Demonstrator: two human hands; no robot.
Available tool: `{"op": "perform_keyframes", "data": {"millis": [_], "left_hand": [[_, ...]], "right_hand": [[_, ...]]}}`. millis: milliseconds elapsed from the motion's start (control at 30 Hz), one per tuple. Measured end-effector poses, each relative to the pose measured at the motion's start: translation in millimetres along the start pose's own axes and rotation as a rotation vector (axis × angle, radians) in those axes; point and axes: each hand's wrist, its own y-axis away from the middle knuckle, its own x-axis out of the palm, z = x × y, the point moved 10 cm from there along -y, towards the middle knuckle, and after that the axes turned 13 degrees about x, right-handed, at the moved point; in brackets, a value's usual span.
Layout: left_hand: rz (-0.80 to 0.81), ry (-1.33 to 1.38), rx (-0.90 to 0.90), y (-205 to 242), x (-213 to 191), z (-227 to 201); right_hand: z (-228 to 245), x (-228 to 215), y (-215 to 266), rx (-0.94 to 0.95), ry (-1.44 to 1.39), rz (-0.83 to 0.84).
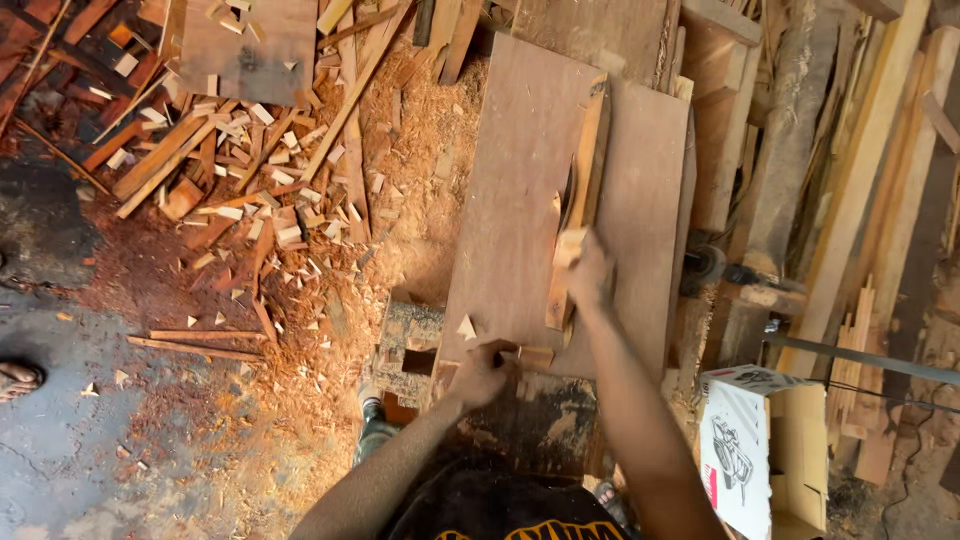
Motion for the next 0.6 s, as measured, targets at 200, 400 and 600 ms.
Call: {"op": "perform_keyframes", "data": {"millis": [200,400,600], "left_hand": [[-0.035,0.251,0.032,-25.8,43.3,14.8],[-0.139,0.981,0.050,-38.8,62.0,-8.8],[0.204,0.648,0.052,-53.8,43.3,-5.5]], "right_hand": [[-67.9,10.2,158.3,0.492,-0.804,0.229],[-66.6,-22.5,202.5,0.388,-0.548,0.074],[-34.4,-40.1,159.8,0.325,-0.562,0.619]]}}
